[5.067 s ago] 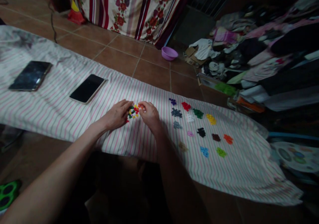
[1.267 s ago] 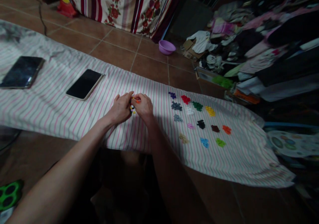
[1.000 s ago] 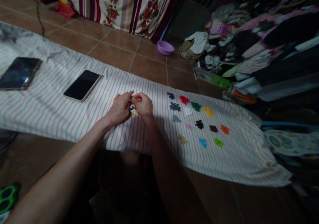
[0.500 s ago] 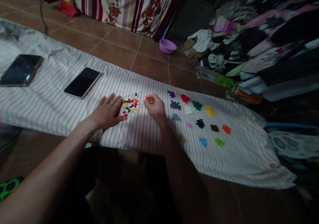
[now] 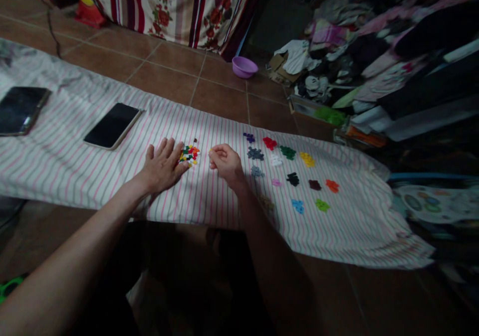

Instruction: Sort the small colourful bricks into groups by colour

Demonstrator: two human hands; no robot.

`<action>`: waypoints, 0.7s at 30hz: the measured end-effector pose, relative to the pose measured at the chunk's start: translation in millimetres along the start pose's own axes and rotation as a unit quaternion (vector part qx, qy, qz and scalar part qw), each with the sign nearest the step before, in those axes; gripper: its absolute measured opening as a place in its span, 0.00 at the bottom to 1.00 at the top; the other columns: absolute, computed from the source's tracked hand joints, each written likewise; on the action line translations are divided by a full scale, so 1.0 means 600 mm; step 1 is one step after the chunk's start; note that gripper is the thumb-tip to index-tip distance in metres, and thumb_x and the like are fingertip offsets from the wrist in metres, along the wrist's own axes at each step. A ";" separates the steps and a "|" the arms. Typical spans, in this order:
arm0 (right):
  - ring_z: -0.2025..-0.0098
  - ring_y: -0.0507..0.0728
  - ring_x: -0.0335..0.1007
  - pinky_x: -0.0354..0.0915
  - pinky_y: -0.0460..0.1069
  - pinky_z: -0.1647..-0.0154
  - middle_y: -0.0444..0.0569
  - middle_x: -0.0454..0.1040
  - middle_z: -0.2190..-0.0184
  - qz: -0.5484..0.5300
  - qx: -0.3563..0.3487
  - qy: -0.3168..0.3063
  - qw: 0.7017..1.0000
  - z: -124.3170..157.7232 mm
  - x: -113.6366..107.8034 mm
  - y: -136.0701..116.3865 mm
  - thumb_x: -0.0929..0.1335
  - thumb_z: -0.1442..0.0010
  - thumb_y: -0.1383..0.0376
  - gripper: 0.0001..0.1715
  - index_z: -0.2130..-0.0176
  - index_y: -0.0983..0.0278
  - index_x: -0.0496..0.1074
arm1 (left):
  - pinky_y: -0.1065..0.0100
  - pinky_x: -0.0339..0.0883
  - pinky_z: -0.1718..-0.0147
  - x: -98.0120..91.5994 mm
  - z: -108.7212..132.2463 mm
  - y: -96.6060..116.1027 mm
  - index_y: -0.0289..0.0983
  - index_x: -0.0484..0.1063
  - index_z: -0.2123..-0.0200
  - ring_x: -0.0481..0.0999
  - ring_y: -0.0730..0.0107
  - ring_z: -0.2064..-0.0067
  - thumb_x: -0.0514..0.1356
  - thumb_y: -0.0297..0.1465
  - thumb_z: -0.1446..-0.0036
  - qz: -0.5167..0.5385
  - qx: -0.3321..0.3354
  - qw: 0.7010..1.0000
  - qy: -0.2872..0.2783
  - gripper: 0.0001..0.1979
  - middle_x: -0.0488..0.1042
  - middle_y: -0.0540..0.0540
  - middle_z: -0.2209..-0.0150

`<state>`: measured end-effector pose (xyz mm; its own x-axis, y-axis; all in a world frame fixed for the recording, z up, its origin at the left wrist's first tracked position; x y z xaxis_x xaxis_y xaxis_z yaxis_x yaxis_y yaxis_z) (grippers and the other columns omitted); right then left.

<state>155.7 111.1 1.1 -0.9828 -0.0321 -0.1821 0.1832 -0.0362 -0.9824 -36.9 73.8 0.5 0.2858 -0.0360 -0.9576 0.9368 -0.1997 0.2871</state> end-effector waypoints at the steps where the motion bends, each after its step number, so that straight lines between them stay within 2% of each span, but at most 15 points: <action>1: 0.76 0.49 0.68 0.63 0.42 0.78 0.41 0.71 0.75 -0.035 0.027 -0.005 0.999 0.001 0.001 0.002 0.67 0.46 0.59 0.09 0.67 0.61 0.65 | 0.37 0.41 0.37 -0.002 -0.002 0.004 0.37 0.50 0.33 0.43 0.43 0.30 0.44 0.46 0.35 0.002 0.003 1.000 0.002 0.32 0.50 0.33 0.31; 4: 0.79 0.47 0.65 0.55 0.40 0.84 0.42 0.72 0.75 -0.069 0.125 -0.016 0.990 0.008 0.001 0.005 0.67 0.43 0.61 0.07 0.68 0.62 0.64 | 0.35 0.40 0.38 -0.008 -0.007 0.020 0.37 0.54 0.35 0.42 0.41 0.29 0.42 0.45 0.34 0.009 0.020 1.000 -0.013 0.30 0.53 0.34 0.32; 6: 0.81 0.46 0.64 0.52 0.40 0.85 0.43 0.73 0.75 -0.029 0.172 -0.025 0.984 0.016 -0.001 0.006 0.66 0.42 0.64 0.06 0.69 0.62 0.63 | 0.37 0.39 0.37 -0.011 -0.011 0.026 0.37 0.55 0.35 0.42 0.43 0.29 0.42 0.45 0.34 0.007 0.017 1.000 -0.013 0.30 0.53 0.35 0.32; 7: 0.82 0.46 0.65 0.52 0.40 0.85 0.43 0.73 0.75 0.006 0.175 -0.028 0.984 0.019 -0.002 0.006 0.65 0.41 0.65 0.05 0.69 0.62 0.63 | 0.38 0.40 0.37 -0.012 -0.013 0.027 0.36 0.54 0.35 0.42 0.44 0.29 0.41 0.45 0.34 0.002 0.011 1.000 -0.007 0.30 0.53 0.35 0.32; 8: 0.81 0.47 0.66 0.54 0.41 0.84 0.42 0.73 0.75 0.054 0.159 -0.027 0.986 0.022 -0.003 0.004 0.65 0.41 0.66 0.05 0.69 0.62 0.63 | 0.39 0.41 0.36 -0.013 -0.015 0.028 0.36 0.54 0.35 0.43 0.45 0.29 0.41 0.45 0.34 -0.004 0.006 1.000 0.000 0.30 0.52 0.35 0.32; 10: 0.79 0.49 0.69 0.60 0.43 0.78 0.42 0.73 0.76 0.175 0.081 -0.014 0.981 0.026 -0.005 -0.001 0.65 0.41 0.67 0.05 0.69 0.61 0.64 | 0.42 0.41 0.36 -0.014 -0.020 0.030 0.35 0.55 0.35 0.43 0.47 0.29 0.40 0.45 0.34 -0.017 0.003 1.000 0.012 0.30 0.53 0.35 0.32; 12: 0.74 0.51 0.71 0.64 0.45 0.70 0.42 0.72 0.76 0.295 -0.014 0.020 0.955 0.029 -0.008 -0.008 0.65 0.42 0.69 0.05 0.70 0.61 0.65 | 0.43 0.42 0.35 -0.016 -0.024 0.032 0.36 0.56 0.35 0.45 0.49 0.29 0.40 0.43 0.34 -0.025 0.004 0.999 0.023 0.29 0.54 0.36 0.32; 14: 0.69 0.53 0.72 0.64 0.47 0.64 0.44 0.73 0.75 0.368 -0.081 0.059 0.924 0.032 -0.014 -0.013 0.64 0.43 0.69 0.04 0.70 0.61 0.65 | 0.44 0.42 0.35 -0.019 -0.027 0.035 0.36 0.57 0.36 0.46 0.50 0.30 0.41 0.41 0.34 -0.028 0.001 0.999 0.031 0.28 0.55 0.37 0.32; 17: 0.65 0.54 0.72 0.65 0.48 0.60 0.46 0.74 0.71 0.380 -0.132 0.088 0.911 0.035 -0.032 -0.017 0.64 0.43 0.69 0.03 0.69 0.62 0.66 | 0.45 0.43 0.35 -0.025 -0.029 0.037 0.34 0.59 0.38 0.48 0.50 0.30 0.43 0.39 0.34 -0.017 0.007 0.999 0.043 0.26 0.58 0.36 0.34; 21: 0.69 0.51 0.71 0.65 0.46 0.63 0.44 0.73 0.71 0.282 -0.155 0.087 0.943 0.038 -0.081 -0.020 0.65 0.44 0.65 0.01 0.68 0.61 0.66 | 0.44 0.45 0.37 -0.021 -0.035 0.036 0.32 0.62 0.40 0.52 0.49 0.31 0.44 0.38 0.35 0.009 0.029 0.997 0.064 0.26 0.62 0.35 0.36</action>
Point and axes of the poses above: each hand's wrist, its own z-axis away from the middle knuckle, its own x-axis out of the palm, y = z × x, the point moved 3 cm from there along -z, towards the middle knuckle
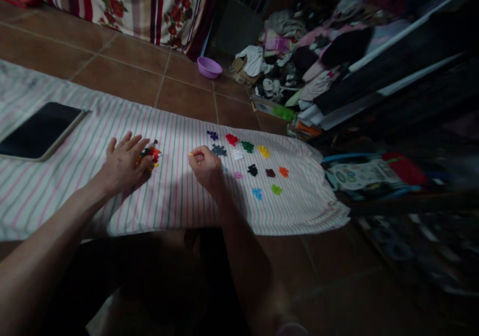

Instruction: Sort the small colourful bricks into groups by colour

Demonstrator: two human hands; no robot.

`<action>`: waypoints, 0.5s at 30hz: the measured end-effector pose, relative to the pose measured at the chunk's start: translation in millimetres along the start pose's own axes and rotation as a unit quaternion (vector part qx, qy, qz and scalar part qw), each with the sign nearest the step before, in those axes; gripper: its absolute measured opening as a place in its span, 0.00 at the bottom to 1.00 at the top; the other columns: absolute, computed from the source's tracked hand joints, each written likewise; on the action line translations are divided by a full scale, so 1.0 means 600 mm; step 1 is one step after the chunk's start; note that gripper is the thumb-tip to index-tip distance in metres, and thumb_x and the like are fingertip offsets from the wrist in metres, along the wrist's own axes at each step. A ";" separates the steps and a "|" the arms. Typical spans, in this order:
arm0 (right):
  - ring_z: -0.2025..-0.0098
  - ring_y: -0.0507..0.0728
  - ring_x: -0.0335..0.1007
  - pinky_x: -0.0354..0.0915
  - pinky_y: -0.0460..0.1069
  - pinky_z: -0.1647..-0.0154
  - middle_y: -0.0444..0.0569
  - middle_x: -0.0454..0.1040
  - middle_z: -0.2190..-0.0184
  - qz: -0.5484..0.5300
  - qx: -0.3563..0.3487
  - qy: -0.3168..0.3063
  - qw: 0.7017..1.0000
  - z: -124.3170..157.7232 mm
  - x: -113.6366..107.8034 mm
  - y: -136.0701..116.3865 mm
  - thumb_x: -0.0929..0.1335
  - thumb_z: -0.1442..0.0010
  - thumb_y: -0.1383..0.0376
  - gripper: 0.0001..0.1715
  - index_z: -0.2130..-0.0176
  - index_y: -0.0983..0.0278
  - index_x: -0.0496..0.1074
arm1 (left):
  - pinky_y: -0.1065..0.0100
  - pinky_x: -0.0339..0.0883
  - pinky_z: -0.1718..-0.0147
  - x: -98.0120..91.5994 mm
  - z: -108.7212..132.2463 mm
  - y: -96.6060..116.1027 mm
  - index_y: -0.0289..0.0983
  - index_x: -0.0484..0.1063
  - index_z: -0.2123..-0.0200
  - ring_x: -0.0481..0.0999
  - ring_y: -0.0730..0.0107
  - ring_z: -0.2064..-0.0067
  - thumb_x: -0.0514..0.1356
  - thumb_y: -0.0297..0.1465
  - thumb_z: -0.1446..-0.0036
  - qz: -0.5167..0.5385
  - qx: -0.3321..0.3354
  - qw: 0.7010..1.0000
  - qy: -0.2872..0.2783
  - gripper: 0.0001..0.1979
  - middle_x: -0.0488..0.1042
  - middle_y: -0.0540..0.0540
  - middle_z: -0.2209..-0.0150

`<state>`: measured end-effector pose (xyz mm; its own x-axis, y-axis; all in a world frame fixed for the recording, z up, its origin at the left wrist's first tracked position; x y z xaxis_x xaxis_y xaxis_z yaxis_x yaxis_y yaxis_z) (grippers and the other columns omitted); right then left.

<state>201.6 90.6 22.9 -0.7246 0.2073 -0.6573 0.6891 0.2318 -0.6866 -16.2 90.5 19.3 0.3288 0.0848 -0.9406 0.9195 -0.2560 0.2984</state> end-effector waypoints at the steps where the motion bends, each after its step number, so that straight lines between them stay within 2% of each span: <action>1: 0.70 0.50 0.70 0.66 0.45 0.65 0.43 0.73 0.71 -0.033 0.012 0.014 0.999 -0.002 -0.016 0.012 0.65 0.44 0.64 0.03 0.67 0.61 0.66 | 0.44 0.45 0.37 0.003 -0.001 -0.002 0.32 0.63 0.41 0.53 0.49 0.32 0.44 0.38 0.36 0.004 0.002 1.000 0.002 0.26 0.63 0.35 0.36; 5: 0.72 0.50 0.69 0.65 0.45 0.70 0.42 0.71 0.73 -0.139 0.096 0.103 0.980 -0.018 -0.101 0.092 0.67 0.48 0.58 0.11 0.65 0.61 0.68 | 0.45 0.45 0.36 0.009 -0.004 -0.007 0.31 0.63 0.41 0.53 0.50 0.32 0.43 0.39 0.37 0.014 0.005 1.000 0.015 0.27 0.64 0.36 0.37; 7: 0.72 0.51 0.68 0.65 0.46 0.71 0.43 0.72 0.73 -0.137 0.137 0.168 0.966 -0.024 -0.154 0.144 0.68 0.51 0.58 0.13 0.65 0.62 0.69 | 0.45 0.46 0.36 0.007 -0.004 -0.008 0.31 0.64 0.41 0.53 0.50 0.32 0.42 0.39 0.37 0.020 0.005 1.000 0.018 0.28 0.64 0.35 0.37; 10: 0.71 0.51 0.68 0.66 0.47 0.66 0.43 0.72 0.73 -0.083 0.181 0.240 0.950 -0.023 -0.229 0.215 0.69 0.55 0.61 0.13 0.67 0.64 0.71 | 0.44 0.45 0.36 0.002 -0.006 -0.007 0.29 0.65 0.42 0.54 0.50 0.32 0.41 0.40 0.37 0.032 -0.005 0.999 0.024 0.29 0.65 0.34 0.38; 12: 0.70 0.52 0.69 0.67 0.47 0.65 0.44 0.73 0.73 -0.065 0.210 0.264 0.939 -0.016 -0.265 0.251 0.69 0.58 0.63 0.12 0.69 0.65 0.72 | 0.44 0.45 0.36 -0.002 -0.007 -0.006 0.28 0.65 0.43 0.55 0.49 0.32 0.40 0.41 0.38 0.041 -0.010 0.999 0.030 0.30 0.66 0.33 0.39; 15: 0.72 0.51 0.69 0.67 0.47 0.68 0.42 0.73 0.74 -0.059 0.256 0.267 0.927 -0.004 -0.294 0.290 0.70 0.60 0.64 0.13 0.70 0.65 0.73 | 0.44 0.44 0.36 -0.004 -0.009 -0.005 0.26 0.66 0.44 0.57 0.49 0.33 0.39 0.42 0.39 0.054 -0.013 0.997 0.044 0.32 0.67 0.32 0.40</action>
<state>449.0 96.9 20.1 -0.6034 0.6815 -0.4141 0.4197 -0.1702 -0.8915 -18.8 96.0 21.7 0.4435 0.1428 -0.8848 0.8822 -0.2438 0.4029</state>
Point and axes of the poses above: each hand's wrist, its own z-axis away from the middle knuckle, its own x-axis out of the palm, y = z × x, the point moved 3 cm from there along -z, towards the middle knuckle
